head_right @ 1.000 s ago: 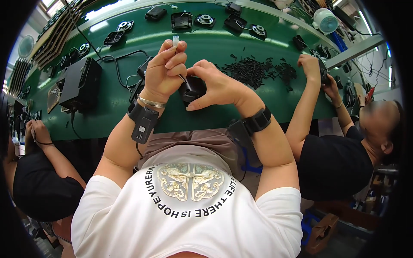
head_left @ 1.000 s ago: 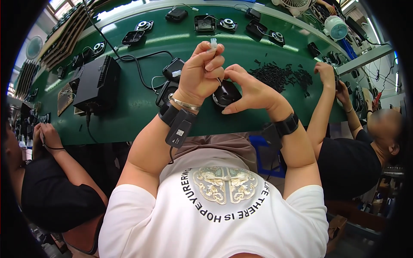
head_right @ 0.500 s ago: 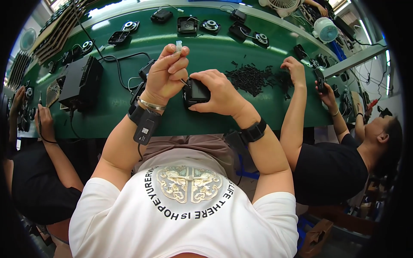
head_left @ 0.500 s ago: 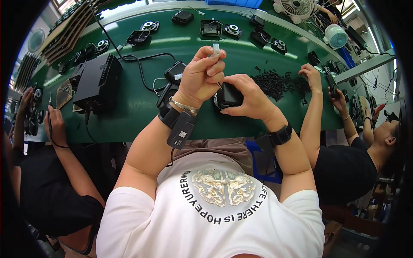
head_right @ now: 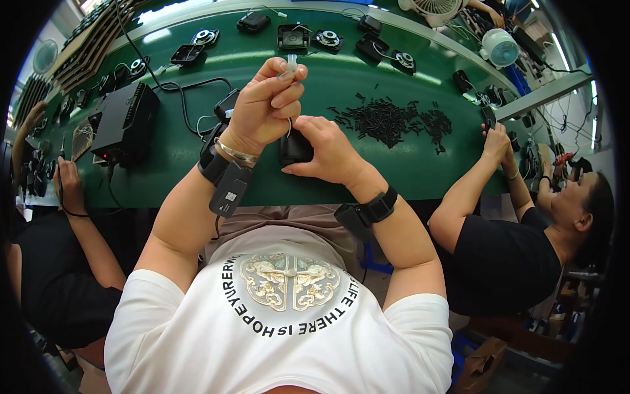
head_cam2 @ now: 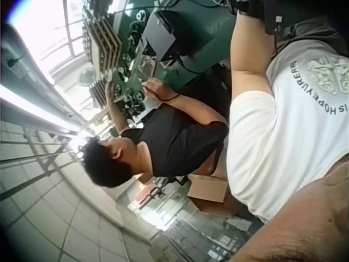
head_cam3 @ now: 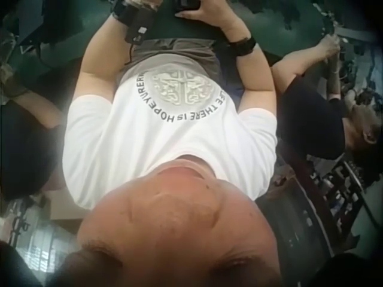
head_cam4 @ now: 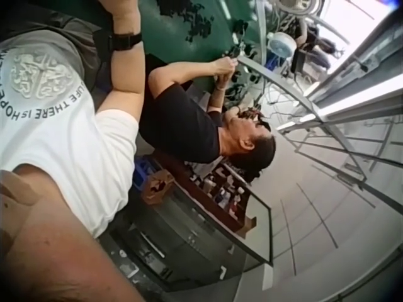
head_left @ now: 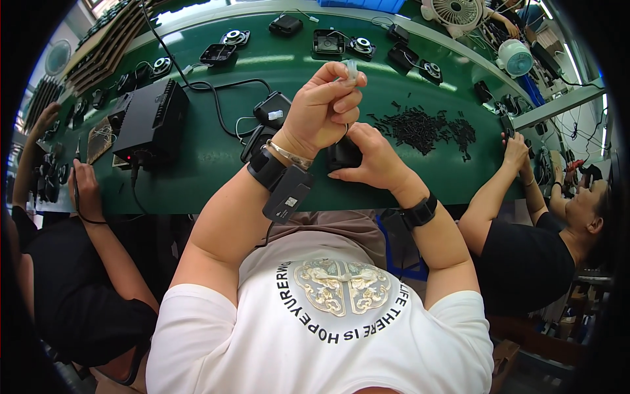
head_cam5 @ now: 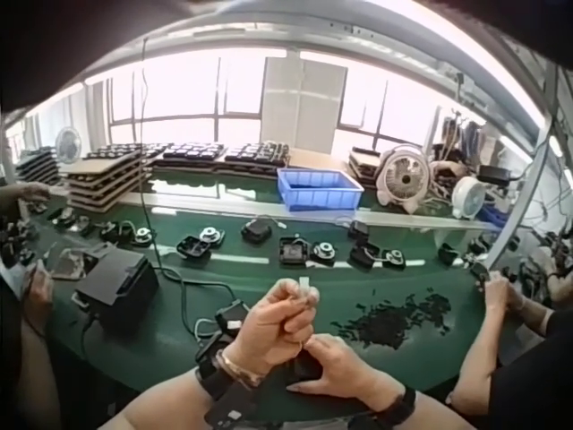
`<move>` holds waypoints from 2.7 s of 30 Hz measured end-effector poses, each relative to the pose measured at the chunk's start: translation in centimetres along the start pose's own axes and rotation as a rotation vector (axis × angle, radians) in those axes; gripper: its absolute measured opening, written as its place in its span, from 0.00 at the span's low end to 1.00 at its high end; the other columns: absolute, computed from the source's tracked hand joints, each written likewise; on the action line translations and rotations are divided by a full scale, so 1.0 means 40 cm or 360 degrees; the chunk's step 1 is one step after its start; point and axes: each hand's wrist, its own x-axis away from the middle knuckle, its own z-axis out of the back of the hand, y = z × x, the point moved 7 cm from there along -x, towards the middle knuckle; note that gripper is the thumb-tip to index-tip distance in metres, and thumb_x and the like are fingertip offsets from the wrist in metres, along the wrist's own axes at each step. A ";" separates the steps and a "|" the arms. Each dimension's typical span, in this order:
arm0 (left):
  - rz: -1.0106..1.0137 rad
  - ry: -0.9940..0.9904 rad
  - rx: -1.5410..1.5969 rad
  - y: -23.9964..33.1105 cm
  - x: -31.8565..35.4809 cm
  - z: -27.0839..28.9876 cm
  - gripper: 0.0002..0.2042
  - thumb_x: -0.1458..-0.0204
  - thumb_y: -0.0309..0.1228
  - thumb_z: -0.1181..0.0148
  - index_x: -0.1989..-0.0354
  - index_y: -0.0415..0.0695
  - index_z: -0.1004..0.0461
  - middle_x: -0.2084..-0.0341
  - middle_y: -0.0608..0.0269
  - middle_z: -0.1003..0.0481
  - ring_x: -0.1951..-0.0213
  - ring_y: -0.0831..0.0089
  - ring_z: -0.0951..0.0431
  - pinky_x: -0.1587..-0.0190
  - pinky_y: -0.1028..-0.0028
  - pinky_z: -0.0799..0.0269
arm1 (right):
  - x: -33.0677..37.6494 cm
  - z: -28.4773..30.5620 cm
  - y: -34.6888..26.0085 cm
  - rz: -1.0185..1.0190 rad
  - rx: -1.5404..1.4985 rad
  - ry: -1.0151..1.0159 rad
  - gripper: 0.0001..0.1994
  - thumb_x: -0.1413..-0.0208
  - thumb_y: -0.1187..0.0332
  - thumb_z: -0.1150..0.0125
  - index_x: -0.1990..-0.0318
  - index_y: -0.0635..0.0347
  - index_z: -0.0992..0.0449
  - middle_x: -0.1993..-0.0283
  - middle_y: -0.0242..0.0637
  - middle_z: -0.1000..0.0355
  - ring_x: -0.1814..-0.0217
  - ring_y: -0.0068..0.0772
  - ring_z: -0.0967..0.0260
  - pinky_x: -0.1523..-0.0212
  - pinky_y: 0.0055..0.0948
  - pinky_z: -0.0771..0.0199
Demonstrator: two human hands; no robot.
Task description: The person picks up a speaker and a housing, inserts the speaker into the housing, and threads the wire through a hole. They then pick up screws from the table and place them into the housing before repeating the process with another assembly.
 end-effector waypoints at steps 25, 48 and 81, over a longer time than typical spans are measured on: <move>0.0117 0.0408 -0.1494 0.046 0.157 0.081 0.17 0.40 0.24 0.44 0.42 0.45 0.29 0.52 0.64 0.26 0.48 0.76 0.28 0.44 0.77 0.33 | -0.012 -0.001 0.020 -0.0091 0.0077 -0.0119 0.39 0.68 0.61 0.21 0.44 0.64 0.30 0.46 0.45 0.28 0.42 0.49 0.34 0.41 0.41 0.33; -0.0053 0.0025 -0.3538 -0.194 0.088 -0.121 0.21 0.54 0.25 0.35 0.48 0.42 0.24 0.47 0.42 0.29 0.47 0.46 0.28 0.45 0.58 0.31 | 0.152 0.126 0.003 -0.0381 0.0388 0.0335 0.42 0.65 0.52 0.26 0.43 0.73 0.33 0.49 0.49 0.33 0.49 0.49 0.33 0.49 0.40 0.30; -0.0053 -0.0080 -0.3446 -0.105 0.184 -0.007 0.31 0.64 0.27 0.28 0.44 0.51 0.24 0.47 0.41 0.32 0.47 0.45 0.30 0.45 0.56 0.30 | 0.199 0.185 0.291 -0.1029 0.0548 0.0684 0.08 0.48 0.68 0.34 0.64 0.62 0.23 0.67 0.39 0.25 0.71 0.35 0.27 0.68 0.32 0.26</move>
